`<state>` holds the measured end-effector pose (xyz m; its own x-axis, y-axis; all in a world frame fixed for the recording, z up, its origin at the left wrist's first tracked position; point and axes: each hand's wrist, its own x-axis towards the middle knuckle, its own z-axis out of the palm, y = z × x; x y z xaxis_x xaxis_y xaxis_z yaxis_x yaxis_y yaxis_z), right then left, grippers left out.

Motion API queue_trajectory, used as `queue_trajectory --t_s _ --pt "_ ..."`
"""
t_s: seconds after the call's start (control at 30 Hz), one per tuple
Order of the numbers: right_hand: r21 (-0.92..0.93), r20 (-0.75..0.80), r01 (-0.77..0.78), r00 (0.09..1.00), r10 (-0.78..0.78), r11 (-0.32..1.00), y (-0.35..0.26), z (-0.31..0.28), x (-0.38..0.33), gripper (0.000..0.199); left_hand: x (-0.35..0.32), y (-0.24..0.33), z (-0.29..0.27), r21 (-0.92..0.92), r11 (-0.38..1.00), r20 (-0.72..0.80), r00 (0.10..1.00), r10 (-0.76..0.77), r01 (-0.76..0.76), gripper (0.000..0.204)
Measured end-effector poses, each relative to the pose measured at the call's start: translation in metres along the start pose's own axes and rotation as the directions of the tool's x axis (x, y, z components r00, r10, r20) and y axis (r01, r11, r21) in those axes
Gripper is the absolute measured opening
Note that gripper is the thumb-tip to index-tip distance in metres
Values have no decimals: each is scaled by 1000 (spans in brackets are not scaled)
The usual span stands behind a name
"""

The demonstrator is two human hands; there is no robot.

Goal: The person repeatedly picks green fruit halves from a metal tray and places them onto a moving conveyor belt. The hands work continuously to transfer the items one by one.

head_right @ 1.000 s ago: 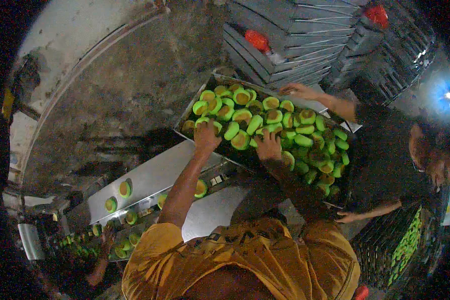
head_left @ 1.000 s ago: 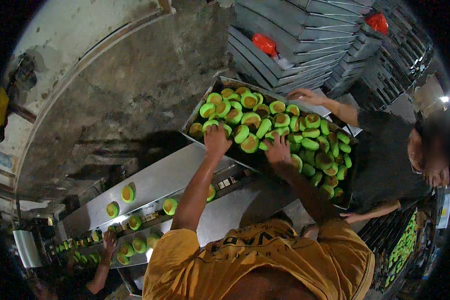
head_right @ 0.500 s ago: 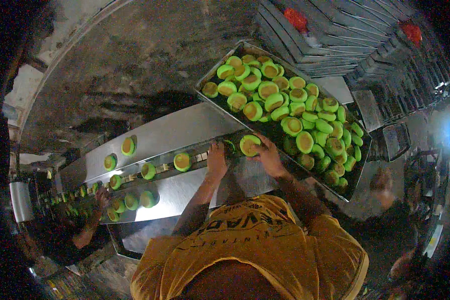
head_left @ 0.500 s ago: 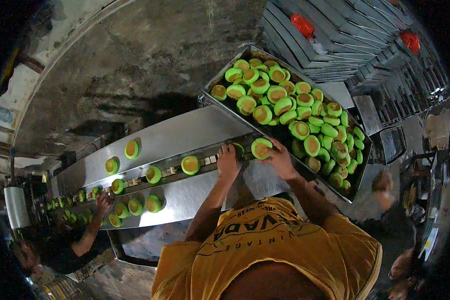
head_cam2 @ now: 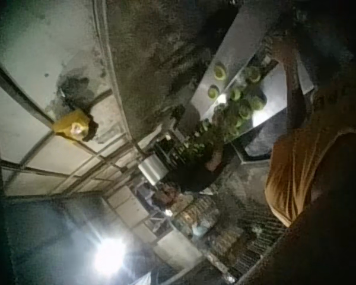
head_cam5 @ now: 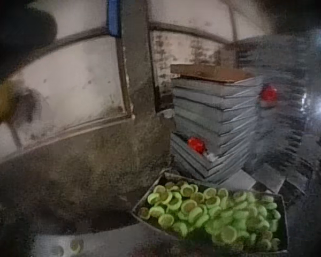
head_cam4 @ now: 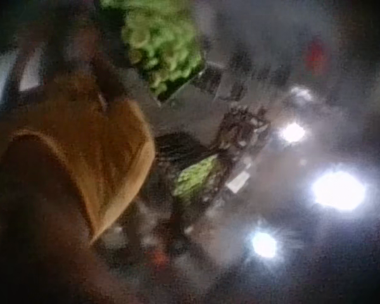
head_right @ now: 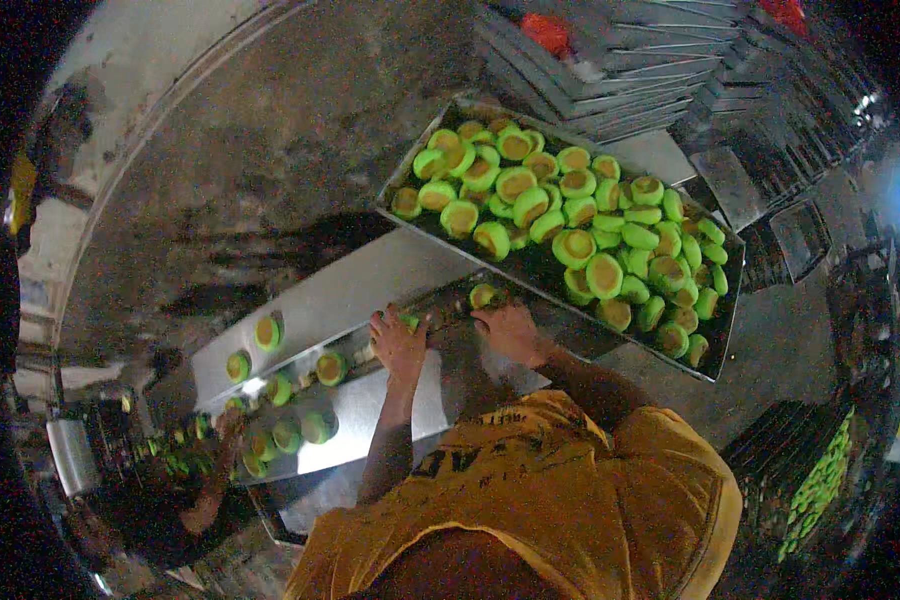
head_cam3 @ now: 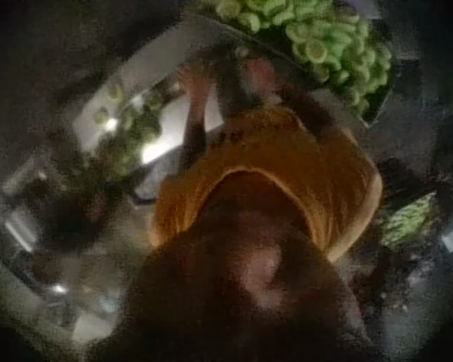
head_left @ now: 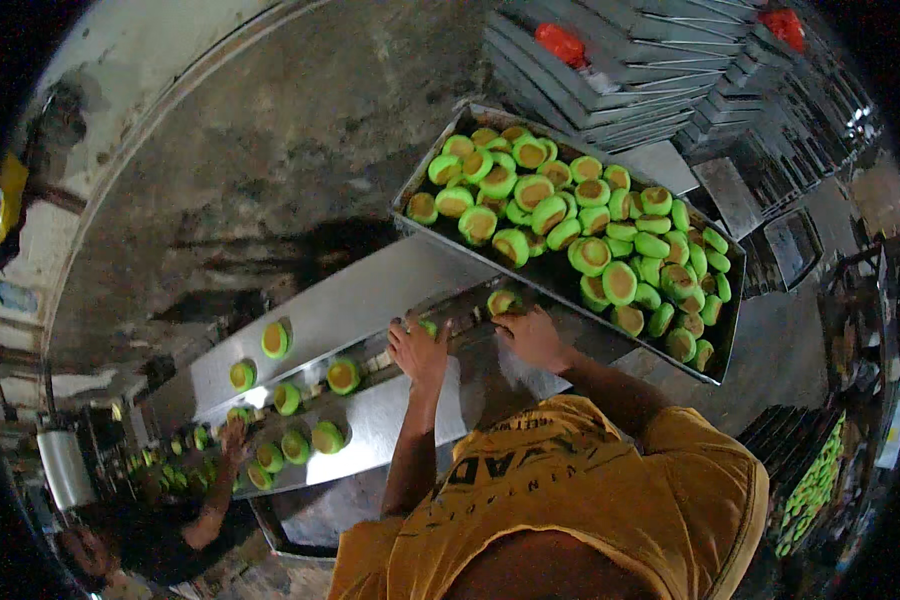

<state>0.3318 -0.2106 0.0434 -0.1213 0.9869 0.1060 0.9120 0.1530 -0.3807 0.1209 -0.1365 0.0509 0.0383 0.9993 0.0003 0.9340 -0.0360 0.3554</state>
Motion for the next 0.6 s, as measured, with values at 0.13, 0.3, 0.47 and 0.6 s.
queue_trajectory --t_s 0.13,0.3,0.47,0.6 --pt "27 -383 7 924 4 1000 37 -79 65 34 46 47 -4 -221 851 -133 879 458 -477 53" --pt "-392 52 -149 982 184 908 108 -116 124 52 111 146 30 -106 717 142 703 697 -689 48" --pt "212 -81 -216 968 237 953 164 -117 151 76 126 159 7 -256 798 409 687 601 -546 52" --pt "182 14 -315 948 318 931 171 -82 169 74 76 107 -10 -666 729 89 953 290 -160 54"
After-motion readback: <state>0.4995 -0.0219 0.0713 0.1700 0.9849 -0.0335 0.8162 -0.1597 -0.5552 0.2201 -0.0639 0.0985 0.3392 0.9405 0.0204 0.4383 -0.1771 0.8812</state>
